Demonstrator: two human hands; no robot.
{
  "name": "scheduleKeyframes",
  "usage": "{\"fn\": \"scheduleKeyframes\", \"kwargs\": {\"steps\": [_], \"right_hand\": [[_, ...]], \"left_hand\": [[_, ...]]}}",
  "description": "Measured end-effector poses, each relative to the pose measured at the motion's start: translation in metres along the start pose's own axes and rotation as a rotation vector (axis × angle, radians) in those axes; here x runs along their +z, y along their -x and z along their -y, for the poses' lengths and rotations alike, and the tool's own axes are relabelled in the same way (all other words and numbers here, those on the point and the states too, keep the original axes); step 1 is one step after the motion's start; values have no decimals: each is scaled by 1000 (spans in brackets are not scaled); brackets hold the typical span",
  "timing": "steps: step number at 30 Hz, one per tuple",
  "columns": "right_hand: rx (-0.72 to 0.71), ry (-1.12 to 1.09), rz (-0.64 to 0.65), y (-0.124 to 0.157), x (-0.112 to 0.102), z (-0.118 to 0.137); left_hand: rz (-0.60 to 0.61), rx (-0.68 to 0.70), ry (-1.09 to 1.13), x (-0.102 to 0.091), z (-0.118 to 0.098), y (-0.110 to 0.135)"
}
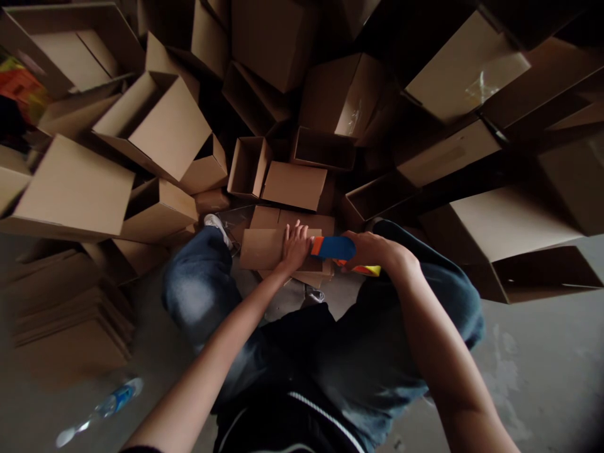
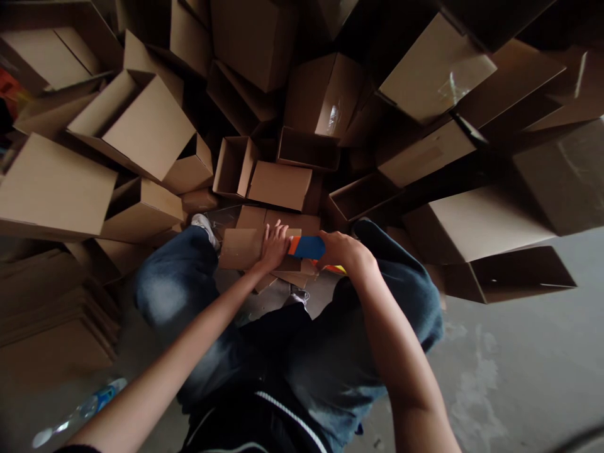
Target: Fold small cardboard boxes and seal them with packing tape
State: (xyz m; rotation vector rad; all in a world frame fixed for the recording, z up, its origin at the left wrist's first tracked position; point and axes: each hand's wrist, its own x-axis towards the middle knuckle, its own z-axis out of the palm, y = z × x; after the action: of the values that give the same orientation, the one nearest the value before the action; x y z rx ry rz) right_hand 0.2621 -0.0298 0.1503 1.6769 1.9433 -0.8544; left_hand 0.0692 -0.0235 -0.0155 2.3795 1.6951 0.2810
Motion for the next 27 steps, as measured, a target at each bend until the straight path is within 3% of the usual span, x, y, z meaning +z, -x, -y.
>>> {"fn": "scheduleKeyframes", "kwargs": {"steps": [12,27], "right_hand": [[-2,7,13,-2,2,1],[26,17,37,3,-3,8]], "left_hand": [[-31,16,13,1,2,6],[19,13,-29,-1,-2,4]]}}
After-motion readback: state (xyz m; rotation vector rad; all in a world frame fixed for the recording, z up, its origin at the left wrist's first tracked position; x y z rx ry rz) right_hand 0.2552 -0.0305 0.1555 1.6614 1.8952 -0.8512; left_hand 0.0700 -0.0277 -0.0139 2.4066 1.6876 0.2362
